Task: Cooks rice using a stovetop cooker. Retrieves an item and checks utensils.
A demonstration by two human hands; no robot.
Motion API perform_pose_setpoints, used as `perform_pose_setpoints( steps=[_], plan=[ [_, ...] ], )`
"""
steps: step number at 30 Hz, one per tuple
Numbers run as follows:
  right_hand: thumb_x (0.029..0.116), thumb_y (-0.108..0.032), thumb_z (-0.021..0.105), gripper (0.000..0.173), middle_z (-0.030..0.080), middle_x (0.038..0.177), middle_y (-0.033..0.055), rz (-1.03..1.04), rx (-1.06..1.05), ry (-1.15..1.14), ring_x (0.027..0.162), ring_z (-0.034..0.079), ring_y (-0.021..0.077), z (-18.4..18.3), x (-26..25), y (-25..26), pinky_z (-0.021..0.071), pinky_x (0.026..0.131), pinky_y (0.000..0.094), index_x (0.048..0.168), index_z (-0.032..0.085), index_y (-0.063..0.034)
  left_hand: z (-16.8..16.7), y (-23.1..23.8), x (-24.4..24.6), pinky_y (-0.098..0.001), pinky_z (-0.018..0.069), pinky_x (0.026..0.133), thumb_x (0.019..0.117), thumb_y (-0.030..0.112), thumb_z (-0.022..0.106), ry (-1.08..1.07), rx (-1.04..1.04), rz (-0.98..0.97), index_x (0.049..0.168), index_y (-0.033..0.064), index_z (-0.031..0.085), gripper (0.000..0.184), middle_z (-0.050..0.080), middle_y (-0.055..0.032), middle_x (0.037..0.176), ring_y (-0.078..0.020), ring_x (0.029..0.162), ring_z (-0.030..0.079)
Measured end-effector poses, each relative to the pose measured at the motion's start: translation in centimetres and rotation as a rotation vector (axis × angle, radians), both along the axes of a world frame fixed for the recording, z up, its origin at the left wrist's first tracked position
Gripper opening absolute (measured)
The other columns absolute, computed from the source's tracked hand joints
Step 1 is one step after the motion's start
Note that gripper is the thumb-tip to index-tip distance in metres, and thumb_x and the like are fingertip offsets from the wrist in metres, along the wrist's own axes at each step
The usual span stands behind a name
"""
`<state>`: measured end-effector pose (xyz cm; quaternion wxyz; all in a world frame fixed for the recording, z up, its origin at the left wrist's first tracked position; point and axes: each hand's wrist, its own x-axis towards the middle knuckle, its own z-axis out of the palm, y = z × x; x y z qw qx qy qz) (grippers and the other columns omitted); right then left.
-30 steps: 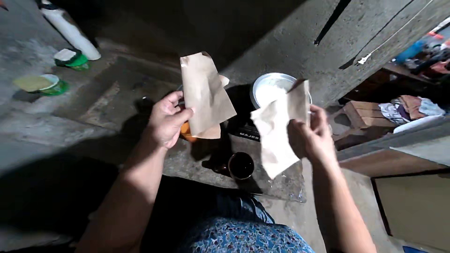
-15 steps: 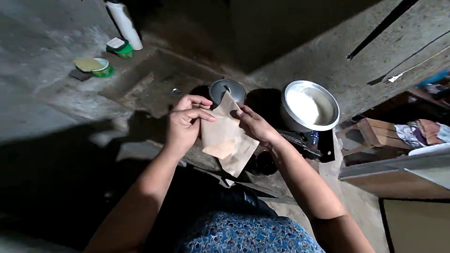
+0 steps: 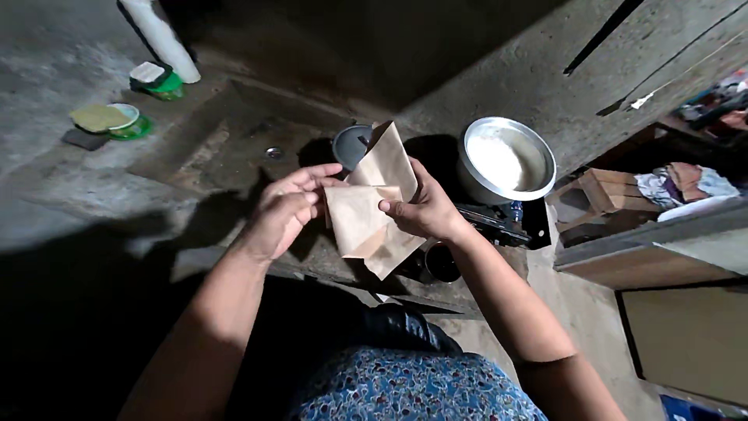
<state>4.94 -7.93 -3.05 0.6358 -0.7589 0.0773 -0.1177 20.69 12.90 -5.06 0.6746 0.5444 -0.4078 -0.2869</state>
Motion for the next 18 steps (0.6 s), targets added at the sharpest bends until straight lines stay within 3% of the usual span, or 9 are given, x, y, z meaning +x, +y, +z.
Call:
perform_pose_setpoints(
  steps=[2,4,9,11,14,18],
  plan=[
    [0.0872,-0.001,0.076,0.079,0.067,0.121,0.0117,-0.038,-0.029,-0.039,0.096,0.071,0.0154,-0.3,-0.1,-0.1,0.0629,0.084,0.0330,0.154,0.035,-0.0070,0.8,-0.7,-1.4,-0.0223,0.0613,0.082,0.0885,0.011,0.071,-0.124,0.118,0.083,0.128,0.0058,0.063,0.041,0.074,0.0017,0.107,-0.0045,0.091,0.072],
    [0.0911,-0.003,0.073,0.070,0.067,0.119,0.0120,-0.070,-0.032,-0.062,0.094,0.072,0.0150,-0.5,-0.7,-0.4,0.0629,0.084,0.0329,0.151,0.037,-0.0045,1.1,-1.4,-2.1,-0.0184,0.0601,0.080,0.0839,0.000,0.075,-0.226,0.161,0.127,0.121,0.0041,0.064,0.039,0.074,0.0024,0.101,-0.0006,0.087,0.071],
    [0.1024,-0.014,0.059,0.034,0.071,0.103,0.0029,-0.289,-0.020,0.000,0.086,0.070,0.0082,-0.6,-6.1,-3.0,0.0616,0.078,0.0296,0.135,0.055,-0.0053,1.3,-1.5,-0.7,-0.0153,0.0596,0.073,0.0855,0.005,0.074,-0.322,0.069,0.297,0.118,0.0072,0.065,0.034,0.072,0.0101,0.098,0.0049,0.080,0.069],
    [0.1034,-0.015,0.058,0.023,0.073,0.094,0.0005,-0.451,-0.024,0.022,0.080,0.071,0.0079,-0.8,-9.4,-4.8,0.0624,0.074,0.0301,0.124,0.061,-0.0055,0.8,-2.0,0.1,-0.0151,0.0594,0.077,0.0863,0.007,0.073,-0.340,0.004,0.344,0.117,0.0092,0.065,0.032,0.072,0.0143,0.100,0.0065,0.085,0.069],
    [0.1022,-0.009,0.058,0.019,0.073,0.092,-0.0018,-0.671,0.022,-0.015,0.081,0.072,0.0072,-0.5,-13.7,-7.0,0.0627,0.076,0.0295,0.120,0.061,-0.0062,0.9,-3.7,-0.4,-0.0154,0.0586,0.080,0.0867,0.001,0.070,-0.314,-0.030,0.365,0.113,0.0085,0.066,0.027,0.072,0.0149,0.099,0.0068,0.087,0.068],
    [0.1033,-0.003,0.052,0.016,0.072,0.085,-0.0017,-0.967,0.226,-0.166,0.072,0.071,0.0070,0.1,-17.9,-8.1,0.0628,0.069,0.0271,0.118,0.057,-0.0075,0.1,-6.7,-1.7,-0.0171,0.0588,0.080,0.0869,0.002,0.072,-0.288,-0.024,0.290,0.114,0.0097,0.067,0.028,0.073,0.0121,0.103,0.0043,0.089,0.069]
  ],
)
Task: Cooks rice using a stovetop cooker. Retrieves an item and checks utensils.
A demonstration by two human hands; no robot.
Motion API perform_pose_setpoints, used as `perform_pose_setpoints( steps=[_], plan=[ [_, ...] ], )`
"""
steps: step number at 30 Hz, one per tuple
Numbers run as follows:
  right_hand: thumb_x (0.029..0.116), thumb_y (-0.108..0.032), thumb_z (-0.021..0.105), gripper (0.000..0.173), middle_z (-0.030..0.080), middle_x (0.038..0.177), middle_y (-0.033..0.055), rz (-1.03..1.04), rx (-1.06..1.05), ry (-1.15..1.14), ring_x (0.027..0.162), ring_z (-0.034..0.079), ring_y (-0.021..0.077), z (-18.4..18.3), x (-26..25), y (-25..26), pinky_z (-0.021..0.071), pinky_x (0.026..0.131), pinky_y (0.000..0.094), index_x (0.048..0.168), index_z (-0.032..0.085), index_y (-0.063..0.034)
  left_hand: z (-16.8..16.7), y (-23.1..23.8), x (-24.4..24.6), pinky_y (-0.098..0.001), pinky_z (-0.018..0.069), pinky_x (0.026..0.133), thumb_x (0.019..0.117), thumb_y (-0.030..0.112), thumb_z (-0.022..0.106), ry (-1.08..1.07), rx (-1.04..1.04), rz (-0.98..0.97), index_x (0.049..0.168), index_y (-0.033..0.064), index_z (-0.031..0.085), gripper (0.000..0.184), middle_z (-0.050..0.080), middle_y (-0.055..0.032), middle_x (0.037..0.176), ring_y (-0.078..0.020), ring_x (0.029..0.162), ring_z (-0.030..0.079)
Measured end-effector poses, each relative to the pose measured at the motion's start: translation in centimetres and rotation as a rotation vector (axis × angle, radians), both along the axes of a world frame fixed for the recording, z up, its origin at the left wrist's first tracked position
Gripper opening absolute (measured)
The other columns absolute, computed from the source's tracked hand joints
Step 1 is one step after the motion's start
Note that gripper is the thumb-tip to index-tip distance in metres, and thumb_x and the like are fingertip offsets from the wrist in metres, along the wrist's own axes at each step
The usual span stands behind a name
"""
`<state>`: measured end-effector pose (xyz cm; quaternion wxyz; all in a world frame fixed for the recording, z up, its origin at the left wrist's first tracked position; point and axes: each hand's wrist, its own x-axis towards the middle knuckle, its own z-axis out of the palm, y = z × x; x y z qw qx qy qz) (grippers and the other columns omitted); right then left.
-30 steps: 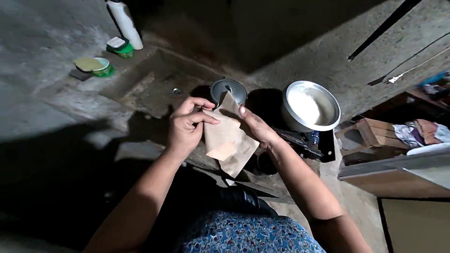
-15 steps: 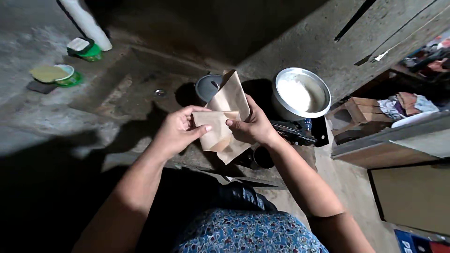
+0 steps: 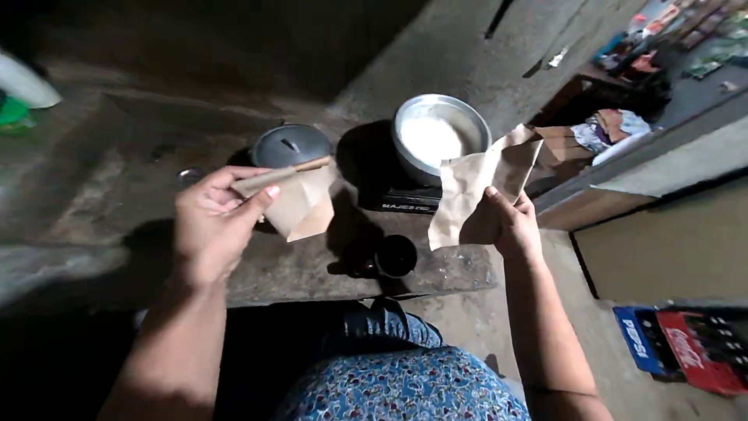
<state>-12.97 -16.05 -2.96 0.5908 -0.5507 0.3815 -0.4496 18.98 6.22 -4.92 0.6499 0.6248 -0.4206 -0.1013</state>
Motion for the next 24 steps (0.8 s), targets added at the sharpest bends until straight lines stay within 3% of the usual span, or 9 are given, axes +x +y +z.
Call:
perform_pose_setpoints(
  steps=[3,8,12,14,16,18,20,22,24],
  plan=[
    [0.1022,-0.003,0.042,0.017,0.067,0.071,-0.0009,-0.163,0.185,-0.144,0.058,0.064,0.0063,-0.2,-3.7,-0.7,0.0570,0.056,0.0238,0.100,0.057,-0.0096,-1.0,-1.9,-0.1,-0.0191,0.0592,0.085,0.0902,0.011,0.073,0.012,0.004,-0.101,0.120,0.0173,0.064,0.031,0.072,0.0153,0.110,0.0027,0.096,0.069],
    [0.1026,0.003,0.042,0.018,0.072,0.087,0.0056,-0.273,0.367,-0.320,0.076,0.072,0.0139,-2.8,-10.4,-1.2,0.0630,0.070,0.0328,0.111,0.055,-0.0067,-1.4,-4.4,-0.8,-0.0188,0.0579,0.088,0.0909,0.007,0.071,0.128,-0.022,-0.152,0.122,0.0157,0.058,0.035,0.069,0.0149,0.111,0.0022,0.100,0.067],
    [0.1054,-0.002,0.045,0.015,0.070,0.091,0.0052,-0.455,0.318,-0.358,0.081,0.071,0.0140,-6.1,-14.0,-1.3,0.0617,0.076,0.0340,0.117,0.054,-0.0069,-1.7,-5.8,-2.6,-0.0181,0.0554,0.094,0.0943,0.009,0.066,0.178,0.024,-0.274,0.125,0.0122,0.055,0.033,0.068,0.0143,0.113,0.0025,0.104,0.066],
    [0.1043,-0.001,0.047,0.015,0.070,0.091,0.0030,-0.551,0.132,-0.195,0.082,0.069,0.0099,-7.5,-15.4,-0.4,0.0604,0.078,0.0311,0.117,0.055,-0.0033,-1.2,-6.8,-5.7,-0.0202,0.0587,0.089,0.0896,0.017,0.076,0.114,-0.003,-0.420,0.117,0.0175,0.064,0.030,0.072,0.0137,0.109,-0.0006,0.099,0.069],
    [0.0976,0.004,0.047,0.022,0.069,0.099,0.0026,-0.603,-0.121,0.141,0.092,0.068,0.0038,-8.9,-16.9,1.1,0.0583,0.086,0.0253,0.118,0.056,0.0050,0.2,-8.3,-11.0,-0.0153,0.0582,0.083,0.0888,0.019,0.076,0.039,0.050,-0.547,0.111,0.0255,0.066,0.025,0.072,0.0206,0.105,0.0051,0.094,0.068],
    [0.0918,0.006,0.050,0.034,0.066,0.114,0.0203,-0.538,-0.288,0.526,0.108,0.065,0.0188,-10.6,-18.6,3.8,0.0537,0.098,0.0350,0.123,0.059,0.0156,0.4,-10.2,-15.8,-0.0145,0.0587,0.079,0.0884,0.013,0.074,0.013,0.075,-0.656,0.109,0.0230,0.070,0.023,0.073,0.0184,0.102,0.0059,0.089,0.068],
    [0.0885,0.007,0.055,0.035,0.067,0.114,0.0268,-0.357,-0.398,0.731,0.107,0.065,0.0350,-12.7,-19.8,8.1,0.0530,0.095,0.0493,0.121,0.067,0.0102,0.2,-11.7,-18.3,-0.0156,0.0592,0.077,0.0888,0.005,0.070,-0.021,0.092,-0.711,0.107,0.0106,0.071,0.019,0.075,0.0092,0.100,0.0034,0.086,0.069],
    [0.0837,0.010,0.059,0.036,0.072,0.111,0.0213,-0.180,-0.353,0.710,0.103,0.067,0.0346,-15.5,-20.7,13.4,0.0540,0.091,0.0501,0.116,0.073,0.0037,0.0,-12.3,-18.9,-0.0143,0.0585,0.078,0.0899,0.006,0.068,-0.057,0.105,-0.728,0.109,0.0087,0.071,0.019,0.075,0.0072,0.101,0.0035,0.086,0.069],
    [0.0848,0.007,0.062,0.034,0.075,0.114,0.0140,-0.036,-0.114,0.659,0.107,0.071,0.0227,-17.7,-21.6,18.2,0.0569,0.098,0.0400,0.116,0.074,0.0013,-0.2,-12.4,-18.7,-0.0142,0.0587,0.077,0.0892,0.005,0.070,-0.047,0.132,-0.708,0.110,0.0091,0.071,0.021,0.075,0.0071,0.101,0.0025,0.085,0.070]
  ],
)
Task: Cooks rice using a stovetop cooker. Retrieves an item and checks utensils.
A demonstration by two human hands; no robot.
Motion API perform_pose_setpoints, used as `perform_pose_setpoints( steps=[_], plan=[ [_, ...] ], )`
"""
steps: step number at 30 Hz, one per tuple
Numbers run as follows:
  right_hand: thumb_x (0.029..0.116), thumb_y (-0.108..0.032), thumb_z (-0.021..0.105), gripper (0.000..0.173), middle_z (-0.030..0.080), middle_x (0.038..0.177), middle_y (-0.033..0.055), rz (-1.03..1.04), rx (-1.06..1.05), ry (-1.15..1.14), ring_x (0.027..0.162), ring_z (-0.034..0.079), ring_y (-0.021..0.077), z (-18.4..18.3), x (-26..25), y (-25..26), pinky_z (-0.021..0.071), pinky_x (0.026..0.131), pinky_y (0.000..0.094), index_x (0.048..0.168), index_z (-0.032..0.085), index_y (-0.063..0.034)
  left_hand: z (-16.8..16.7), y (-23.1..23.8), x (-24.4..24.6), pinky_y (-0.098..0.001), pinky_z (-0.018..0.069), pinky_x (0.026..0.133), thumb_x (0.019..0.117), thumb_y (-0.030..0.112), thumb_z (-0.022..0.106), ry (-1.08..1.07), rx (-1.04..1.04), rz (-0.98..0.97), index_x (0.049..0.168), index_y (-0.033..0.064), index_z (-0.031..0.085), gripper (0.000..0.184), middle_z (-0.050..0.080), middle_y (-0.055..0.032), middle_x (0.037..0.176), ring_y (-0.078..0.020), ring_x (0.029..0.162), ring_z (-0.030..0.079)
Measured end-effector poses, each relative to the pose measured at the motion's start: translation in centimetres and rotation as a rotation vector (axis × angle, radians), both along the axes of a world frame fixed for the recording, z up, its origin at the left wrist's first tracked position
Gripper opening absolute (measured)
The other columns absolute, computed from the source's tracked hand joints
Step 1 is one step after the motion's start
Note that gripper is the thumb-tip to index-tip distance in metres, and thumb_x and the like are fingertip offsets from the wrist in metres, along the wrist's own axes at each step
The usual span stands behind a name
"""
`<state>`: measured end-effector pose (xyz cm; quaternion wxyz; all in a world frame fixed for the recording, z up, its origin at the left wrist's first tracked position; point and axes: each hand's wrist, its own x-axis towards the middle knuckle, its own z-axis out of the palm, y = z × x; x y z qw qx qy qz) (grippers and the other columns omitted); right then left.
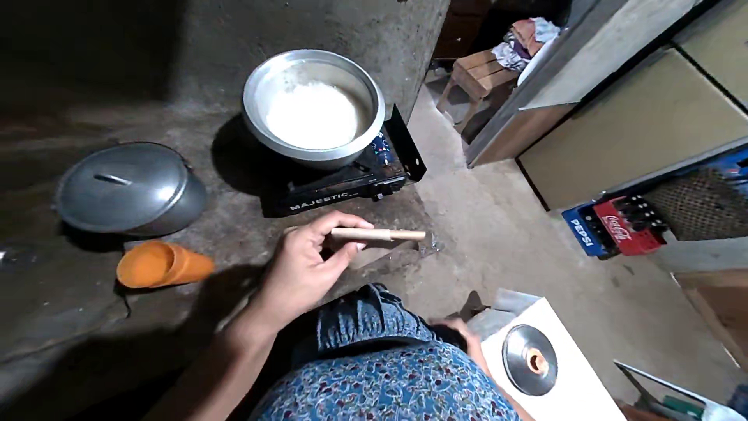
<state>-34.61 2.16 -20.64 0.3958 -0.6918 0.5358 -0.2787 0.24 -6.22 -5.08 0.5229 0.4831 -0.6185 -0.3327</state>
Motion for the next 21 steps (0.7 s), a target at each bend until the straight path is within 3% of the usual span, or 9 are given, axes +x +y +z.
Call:
perform_pose_setpoints(
  steps=[3,4,6,11,14,16,18,19,21],
  plan=[
    [0.0940,0.003,0.063,0.026,0.072,0.106,0.0257,-0.213,0.489,0.058,0.098,0.071,0.0253,4.9,1.1,0.6,0.0544,0.095,0.0400,0.117,0.066,0.0159,-0.2,-0.1,0.2,-0.0116,0.0562,0.073,0.0860,0.002,0.071,-0.006,0.050,0.055,0.110,0.0093,0.070,0.025,0.074,0.0089,0.100,0.0048,0.082,0.067],
    [0.0965,-0.002,0.063,0.026,0.073,0.102,0.0218,-0.311,0.495,0.013,0.093,0.070,0.0184,5.8,1.2,0.5,0.0552,0.092,0.0347,0.115,0.065,0.0161,-0.3,-0.1,0.0,-0.0116,0.0563,0.073,0.0851,0.001,0.071,-0.003,0.056,0.064,0.109,0.0089,0.069,0.026,0.074,0.0089,0.100,0.0049,0.082,0.067],
    [0.1021,-0.009,0.057,0.029,0.070,0.098,0.0098,-0.510,0.568,-0.207,0.087,0.068,0.0038,5.2,0.6,0.8,0.0570,0.085,0.0230,0.122,0.057,0.0118,-0.4,-0.2,-0.6,-0.0120,0.0566,0.073,0.0841,-0.001,0.071,0.024,0.058,0.060,0.109,0.0083,0.068,0.027,0.074,0.0084,0.099,0.0044,0.082,0.068],
    [0.1078,-0.012,0.051,0.027,0.068,0.098,0.0120,-0.857,1.136,-0.459,0.081,0.068,0.0142,4.5,-0.7,-0.9,0.0590,0.074,0.0316,0.132,0.049,0.0003,-0.7,-0.1,-1.7,-0.0128,0.0567,0.070,0.0847,-0.001,0.072,0.063,0.105,0.045,0.110,0.0090,0.069,0.027,0.074,0.0082,0.098,0.0033,0.079,0.068],
    [0.0996,-0.002,0.062,0.050,0.063,0.124,0.0212,-0.582,0.919,-0.184,0.105,0.067,0.0219,-0.1,-2.4,-0.2,0.0576,0.089,0.0357,0.145,0.042,0.0037,-1.2,0.0,-1.8,-0.0140,0.0581,0.071,0.0857,-0.002,0.072,0.075,0.126,0.048,0.110,0.0083,0.068,0.027,0.075,0.0063,0.099,0.0015,0.081,0.069],
    [0.0894,-0.006,0.074,0.080,0.040,0.150,0.0388,-0.347,0.566,0.146,0.136,0.048,0.0482,-1.5,-2.8,-0.3,0.0402,0.114,0.0531,0.154,0.031,0.0115,-1.0,0.1,-1.9,-0.0139,0.0584,0.072,0.0858,-0.002,0.071,0.072,0.132,0.067,0.111,0.0077,0.068,0.027,0.074,0.0062,0.098,0.0018,0.081,0.069],
    [0.0862,-0.004,0.075,0.074,0.024,0.156,0.0452,-0.199,0.305,0.197,0.140,0.032,0.0653,-0.6,-2.7,-1.2,0.0287,0.115,0.0693,0.149,0.040,0.0141,-0.8,0.1,-1.8,-0.0145,0.0589,0.072,0.0848,-0.002,0.072,0.073,0.143,0.103,0.111,0.0078,0.068,0.029,0.074,0.0066,0.097,0.0017,0.081,0.070],
    [0.0929,-0.001,0.065,0.058,0.029,0.158,0.0403,-0.112,0.315,0.156,0.145,0.031,0.0584,0.9,-2.4,-1.8,0.0265,0.120,0.0638,0.146,0.046,0.0122,-0.8,0.2,-1.7,-0.0149,0.0594,0.073,0.0844,-0.002,0.072,0.078,0.152,0.125,0.112,0.0081,0.068,0.030,0.075,0.0067,0.097,0.0015,0.081,0.070],
    [0.1029,-0.001,0.045,0.042,0.053,0.149,0.0254,-0.038,0.449,-0.070,0.139,0.053,0.0261,1.0,-2.6,-1.9,0.0404,0.117,0.0364,0.143,0.052,0.0100,-0.5,0.3,-1.2,-0.0156,0.0599,0.074,0.0842,-0.003,0.073,0.081,0.174,0.191,0.113,0.0077,0.068,0.031,0.075,0.0069,0.097,0.0018,0.082,0.070]
  ],
)
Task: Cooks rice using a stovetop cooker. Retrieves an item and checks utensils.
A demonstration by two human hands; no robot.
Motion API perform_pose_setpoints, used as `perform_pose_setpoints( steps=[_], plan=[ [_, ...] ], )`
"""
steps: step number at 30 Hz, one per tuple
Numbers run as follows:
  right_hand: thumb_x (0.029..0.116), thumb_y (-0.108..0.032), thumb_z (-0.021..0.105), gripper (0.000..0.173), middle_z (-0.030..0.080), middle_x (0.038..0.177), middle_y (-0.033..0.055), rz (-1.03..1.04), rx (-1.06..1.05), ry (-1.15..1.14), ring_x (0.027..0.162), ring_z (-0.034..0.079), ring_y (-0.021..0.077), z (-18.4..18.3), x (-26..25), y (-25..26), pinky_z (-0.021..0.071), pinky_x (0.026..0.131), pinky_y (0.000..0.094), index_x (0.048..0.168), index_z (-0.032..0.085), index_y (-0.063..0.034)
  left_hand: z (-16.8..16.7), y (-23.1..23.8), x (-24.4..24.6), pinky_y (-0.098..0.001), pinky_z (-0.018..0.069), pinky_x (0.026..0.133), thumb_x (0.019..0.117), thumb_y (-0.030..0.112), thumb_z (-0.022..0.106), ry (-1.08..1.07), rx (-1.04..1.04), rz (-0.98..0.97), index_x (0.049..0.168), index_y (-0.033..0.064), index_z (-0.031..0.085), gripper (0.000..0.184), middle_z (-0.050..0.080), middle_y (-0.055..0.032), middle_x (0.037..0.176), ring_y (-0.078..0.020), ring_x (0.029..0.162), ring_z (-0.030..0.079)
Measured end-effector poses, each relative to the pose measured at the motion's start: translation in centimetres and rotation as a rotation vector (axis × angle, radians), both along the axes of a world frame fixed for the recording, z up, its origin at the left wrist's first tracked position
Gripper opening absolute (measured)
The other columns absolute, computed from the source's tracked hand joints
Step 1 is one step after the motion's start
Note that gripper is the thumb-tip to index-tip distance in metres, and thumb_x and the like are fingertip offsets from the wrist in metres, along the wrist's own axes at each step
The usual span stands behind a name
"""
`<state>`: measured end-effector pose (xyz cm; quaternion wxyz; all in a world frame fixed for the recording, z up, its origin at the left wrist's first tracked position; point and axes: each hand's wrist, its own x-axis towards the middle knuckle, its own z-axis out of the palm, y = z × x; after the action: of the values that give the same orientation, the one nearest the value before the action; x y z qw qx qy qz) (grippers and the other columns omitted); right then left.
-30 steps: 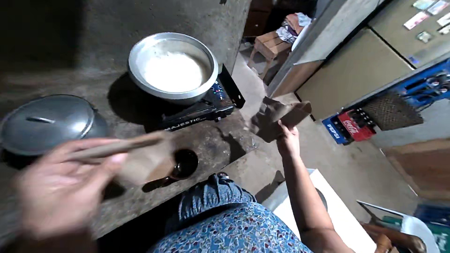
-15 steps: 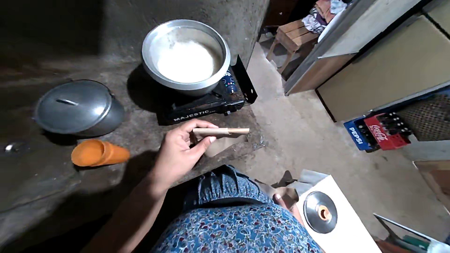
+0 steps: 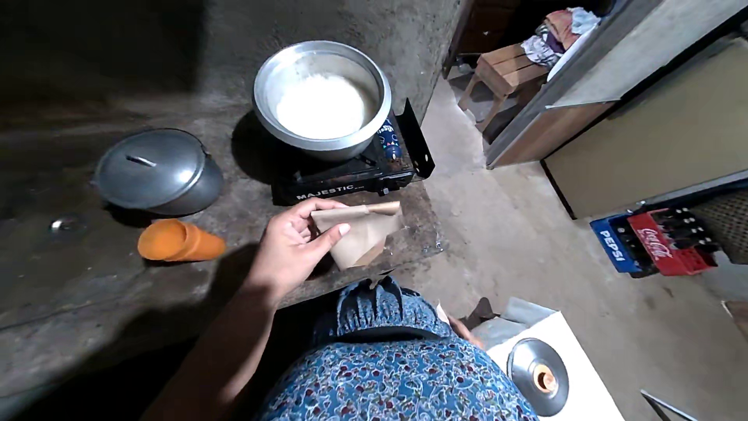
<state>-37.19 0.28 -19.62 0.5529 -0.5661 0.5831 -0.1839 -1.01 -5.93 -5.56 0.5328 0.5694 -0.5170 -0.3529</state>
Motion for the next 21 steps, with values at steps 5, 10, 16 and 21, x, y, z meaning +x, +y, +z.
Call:
perform_pose_setpoints(
  steps=[5,10,16,21],
  plan=[
    [0.1034,-0.026,0.038,0.063,0.042,0.155,0.0269,0.055,0.362,-0.227,0.139,0.048,0.0190,0.4,-1.8,-2.4,0.0384,0.116,0.0308,0.153,0.030,0.0125,0.4,0.1,2.8,-0.0145,0.0590,0.075,0.0863,-0.001,0.071,-0.079,-0.025,0.266,0.116,0.0053,0.065,0.031,0.072,0.0120,0.096,0.0064,0.082,0.068],
    [0.1111,-0.018,0.039,0.042,0.063,0.133,0.0212,0.186,0.399,0.087,0.120,0.063,0.0213,-2.6,-3.9,-5.9,0.0488,0.107,0.0387,0.146,0.049,0.0030,-1.1,0.0,8.2,-0.0183,0.0589,0.083,0.0876,0.011,0.074,-0.110,-0.039,0.542,0.119,0.0109,0.063,0.033,0.070,0.0144,0.102,0.0052,0.090,0.068],
    [0.1101,-0.019,0.044,0.038,0.068,0.114,0.0304,0.225,0.118,0.481,0.109,0.066,0.0413,0.8,-5.3,-13.8,0.0489,0.101,0.0569,0.132,0.060,0.0087,-1.2,-1.6,11.4,-0.0212,0.0549,0.082,0.0938,0.019,0.071,-0.196,0.201,0.838,0.120,0.0025,0.061,0.033,0.066,0.0008,0.104,0.0042,0.087,0.062],
    [0.1118,-0.024,0.038,0.043,0.068,0.109,0.0271,0.095,-0.383,0.369,0.101,0.069,0.0349,8.4,1.7,-27.8,0.0532,0.094,0.0550,0.132,0.058,0.0082,-0.5,-6.6,13.0,-0.0617,0.0480,0.098,0.1001,0.015,0.062,-0.349,0.405,0.776,0.124,-0.0051,0.065,0.031,0.067,-0.0285,0.119,-0.0383,0.110,0.066]
  ],
)
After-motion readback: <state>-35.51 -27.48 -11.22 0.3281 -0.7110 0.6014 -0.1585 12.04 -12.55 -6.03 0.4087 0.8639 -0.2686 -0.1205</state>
